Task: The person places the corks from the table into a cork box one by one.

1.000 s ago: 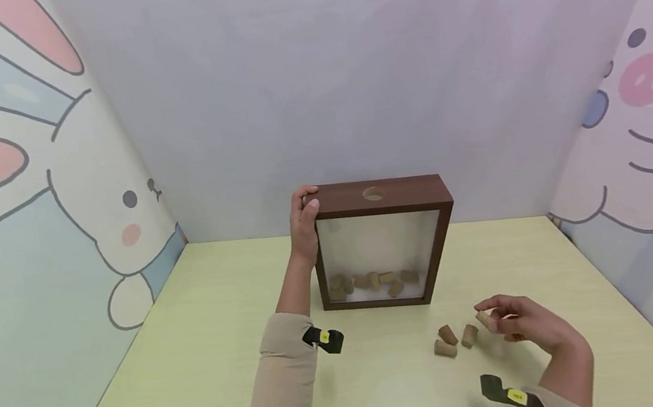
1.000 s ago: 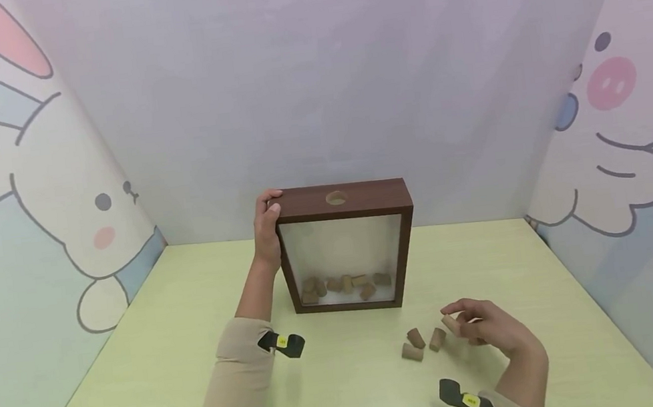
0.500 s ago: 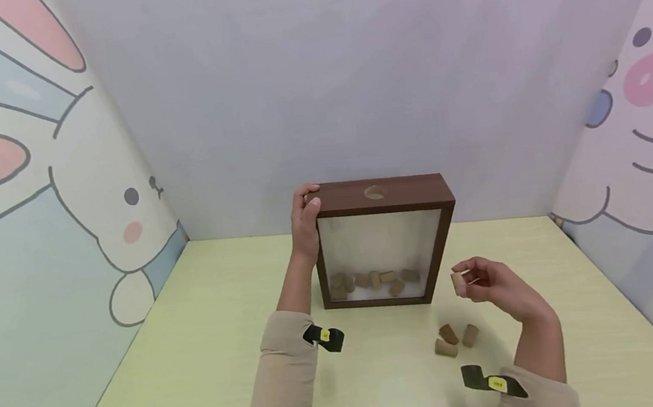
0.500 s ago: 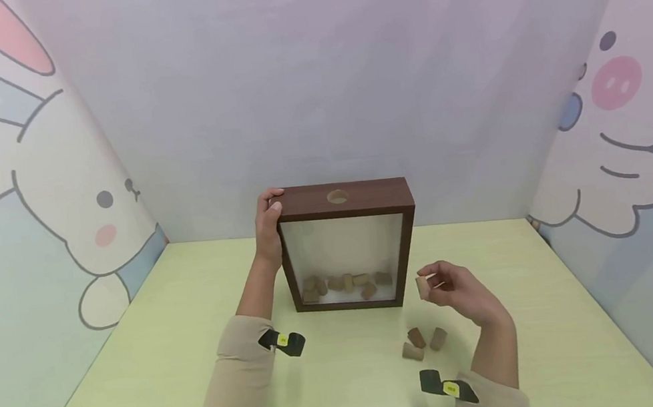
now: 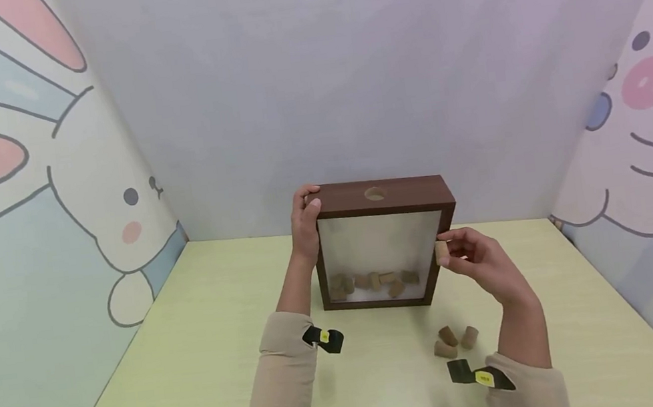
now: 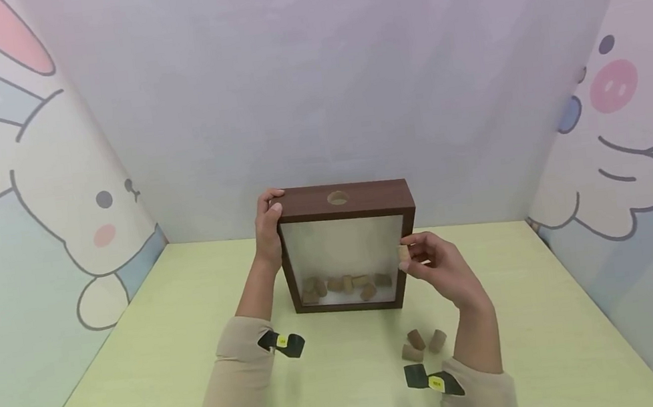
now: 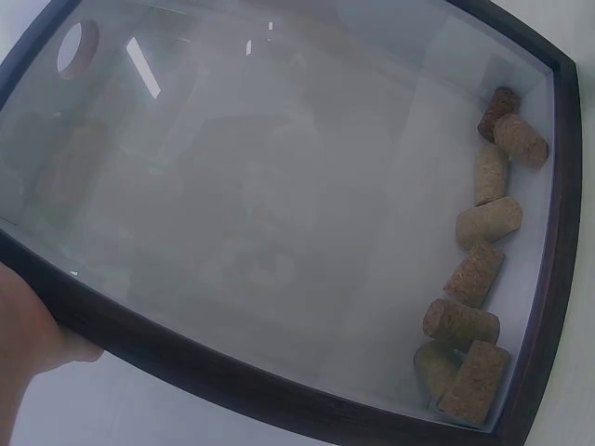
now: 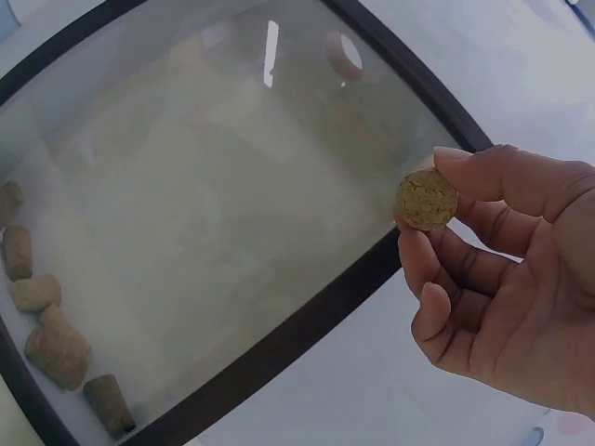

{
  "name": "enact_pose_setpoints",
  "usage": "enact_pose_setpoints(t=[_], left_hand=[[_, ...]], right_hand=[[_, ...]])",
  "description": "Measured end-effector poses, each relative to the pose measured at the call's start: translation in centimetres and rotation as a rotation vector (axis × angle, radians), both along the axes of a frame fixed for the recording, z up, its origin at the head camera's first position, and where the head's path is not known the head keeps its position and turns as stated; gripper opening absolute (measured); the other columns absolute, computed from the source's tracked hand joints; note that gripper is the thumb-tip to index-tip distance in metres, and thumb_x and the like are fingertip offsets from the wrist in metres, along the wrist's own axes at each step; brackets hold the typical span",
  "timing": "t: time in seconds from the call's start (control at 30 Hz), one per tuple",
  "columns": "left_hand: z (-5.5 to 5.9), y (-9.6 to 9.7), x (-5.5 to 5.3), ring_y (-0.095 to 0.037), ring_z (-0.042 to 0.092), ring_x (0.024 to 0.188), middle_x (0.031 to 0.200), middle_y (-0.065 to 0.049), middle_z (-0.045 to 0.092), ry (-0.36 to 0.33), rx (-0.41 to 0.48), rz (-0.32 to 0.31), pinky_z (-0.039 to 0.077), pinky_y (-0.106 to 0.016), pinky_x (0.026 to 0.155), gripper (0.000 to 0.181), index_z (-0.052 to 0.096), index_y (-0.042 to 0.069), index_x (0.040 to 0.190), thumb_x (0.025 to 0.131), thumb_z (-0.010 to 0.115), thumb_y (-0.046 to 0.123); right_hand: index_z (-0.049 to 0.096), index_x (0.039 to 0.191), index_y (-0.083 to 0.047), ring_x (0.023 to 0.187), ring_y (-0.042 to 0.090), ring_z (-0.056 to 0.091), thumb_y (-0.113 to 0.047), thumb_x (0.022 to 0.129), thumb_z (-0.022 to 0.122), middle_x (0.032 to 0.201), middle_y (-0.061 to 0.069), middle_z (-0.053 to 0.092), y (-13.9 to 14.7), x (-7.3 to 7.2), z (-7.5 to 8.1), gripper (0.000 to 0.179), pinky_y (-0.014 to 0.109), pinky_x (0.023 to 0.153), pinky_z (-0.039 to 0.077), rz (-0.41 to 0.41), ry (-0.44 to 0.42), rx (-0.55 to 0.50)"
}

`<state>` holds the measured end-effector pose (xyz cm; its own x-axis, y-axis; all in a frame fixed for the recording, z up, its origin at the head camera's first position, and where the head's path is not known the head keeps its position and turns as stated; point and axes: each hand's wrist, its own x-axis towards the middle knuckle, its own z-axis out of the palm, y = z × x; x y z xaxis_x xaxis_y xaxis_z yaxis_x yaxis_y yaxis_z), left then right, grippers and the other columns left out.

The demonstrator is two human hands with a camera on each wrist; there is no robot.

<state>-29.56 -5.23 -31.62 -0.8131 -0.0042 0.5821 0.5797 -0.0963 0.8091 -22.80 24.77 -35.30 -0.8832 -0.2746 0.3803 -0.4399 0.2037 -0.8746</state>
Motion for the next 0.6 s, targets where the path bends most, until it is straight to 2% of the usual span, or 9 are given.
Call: enact_pose_setpoints(t=[0.1, 0.23, 0.33, 0.47, 0.6], left_hand=[[0.0, 0.0, 0.0, -0.022, 0.029, 0.122, 0.135, -0.019, 0.032, -0.002, 0.001, -0.003, 0.023, -0.04, 0.097, 0.047, 0.04, -0.008, 0.121, 0.087, 0.04, 0.024], [-0.1, 0.0, 0.2, -0.022, 0.03, 0.121, 0.134, -0.015, 0.034, -0.005, 0.009, 0.001, 0.023, -0.04, 0.097, 0.046, 0.04, -0.008, 0.121, 0.087, 0.04, 0.023], [-0.2, 0.0, 0.2, -0.021, 0.03, 0.121, 0.133, -0.015, 0.034, -0.003, 0.013, 0.0, 0.023, -0.039, 0.096, 0.046, 0.04, -0.008, 0.121, 0.087, 0.04, 0.023], [-0.3, 0.1, 0.1, -0.021, 0.031, 0.119, 0.133, -0.018, 0.034, 0.006, 0.016, -0.003, 0.024, -0.039, 0.096, 0.045, 0.04, -0.008, 0.12, 0.087, 0.04, 0.022], [-0.4, 0.2, 0.0, -0.02, 0.032, 0.116, 0.134, -0.025, 0.032, 0.015, 0.014, -0.006, 0.024, -0.038, 0.094, 0.045, 0.04, -0.008, 0.12, 0.087, 0.04, 0.022]], right_hand=[[0.052, 0.117, 0.006, 0.081, 0.019, 0.056, 0.004, 0.085, 0.062, 0.095, 0.011, 0.056, -0.6, 0.1, 0.9, 0.033, 0.025, 0.066, 0.046, 0.034, 0.05, -0.029], [0.05, 0.12, 0.005, 0.077, 0.019, 0.055, 0.012, 0.084, 0.058, 0.093, 0.014, 0.053, -1.2, 0.3, 2.1, 0.037, 0.024, 0.062, 0.045, 0.134, 0.129, -0.086], [0.05, 0.122, 0.002, 0.073, 0.018, 0.053, 0.015, 0.084, 0.056, 0.09, 0.014, 0.051, -1.6, 0.3, 3.0, 0.04, 0.023, 0.059, 0.043, 0.179, 0.167, -0.109], [0.053, 0.121, -0.001, 0.069, 0.017, 0.052, 0.015, 0.083, 0.056, 0.084, 0.012, 0.05, -1.9, 0.4, 4.3, 0.041, 0.023, 0.057, 0.041, 0.171, 0.199, -0.08], [0.053, 0.121, 0.003, 0.066, 0.017, 0.051, 0.013, 0.083, 0.058, 0.082, 0.013, 0.051, -2.3, 0.3, 5.8, 0.04, 0.024, 0.055, 0.04, 0.17, 0.254, -0.011]])
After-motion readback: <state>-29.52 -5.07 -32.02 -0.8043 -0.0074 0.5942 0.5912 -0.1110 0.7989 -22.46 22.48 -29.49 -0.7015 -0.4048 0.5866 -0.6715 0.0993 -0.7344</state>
